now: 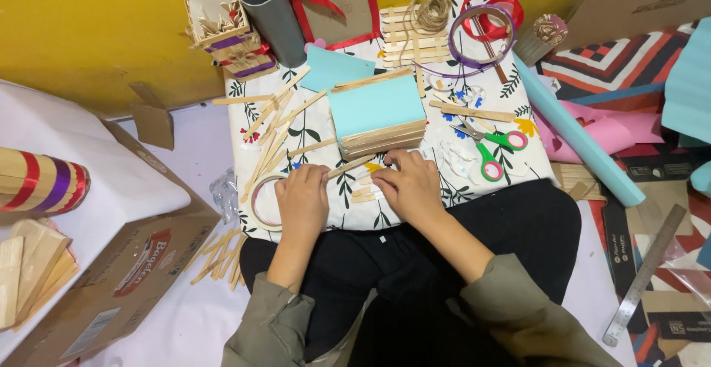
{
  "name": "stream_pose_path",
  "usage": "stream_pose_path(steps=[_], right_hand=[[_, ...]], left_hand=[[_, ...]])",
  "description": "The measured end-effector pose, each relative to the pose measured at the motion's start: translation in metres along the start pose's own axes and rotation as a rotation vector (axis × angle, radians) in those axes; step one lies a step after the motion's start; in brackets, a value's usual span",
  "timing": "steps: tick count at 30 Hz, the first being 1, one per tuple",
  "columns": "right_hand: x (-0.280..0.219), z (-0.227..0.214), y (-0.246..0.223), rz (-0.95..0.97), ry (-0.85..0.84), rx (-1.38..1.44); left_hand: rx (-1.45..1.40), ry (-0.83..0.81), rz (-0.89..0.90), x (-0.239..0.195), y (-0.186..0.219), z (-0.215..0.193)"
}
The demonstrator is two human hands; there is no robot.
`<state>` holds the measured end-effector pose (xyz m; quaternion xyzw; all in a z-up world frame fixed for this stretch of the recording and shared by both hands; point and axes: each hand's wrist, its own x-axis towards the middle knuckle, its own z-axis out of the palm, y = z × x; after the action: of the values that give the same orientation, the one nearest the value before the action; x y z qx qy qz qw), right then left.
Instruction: Completing the stick cladding process for a miniature structure using popsicle sticks and double-sided tape.
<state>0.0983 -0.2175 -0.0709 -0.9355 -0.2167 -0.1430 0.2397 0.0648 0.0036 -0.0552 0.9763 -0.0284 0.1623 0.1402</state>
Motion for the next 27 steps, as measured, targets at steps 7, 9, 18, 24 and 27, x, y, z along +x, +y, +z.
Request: stream_pose_path(steps=[7, 9, 18, 24, 27], right_hand=[[-0.010, 0.001, 0.007, 0.132, 0.087, 0.180], [-0.015, -0.021, 0.002, 0.389, -0.005, 0.652], [-0.039, -0.068, 0.013, 0.530, -0.250, 1.262], [-0.039, -0.106, 0.010, 0.088, -0.247, 1.045], [-0.051, -0.104, 0.019, 0.125, -0.289, 1.135]], left_hand=[[-0.299, -0.215, -0.087, -0.010, 0.021, -0.046], [-0.426, -0.235, -0.148, -0.011, 0.036, -0.068], [-0.694, -0.235, -0.228, -0.019, 0.091, -0.094], [-1.366, -0.801, -0.472, -0.026, 0.079, -0.063], [-1.345, -0.679, -0.571, -0.035, 0.093, -0.054]])
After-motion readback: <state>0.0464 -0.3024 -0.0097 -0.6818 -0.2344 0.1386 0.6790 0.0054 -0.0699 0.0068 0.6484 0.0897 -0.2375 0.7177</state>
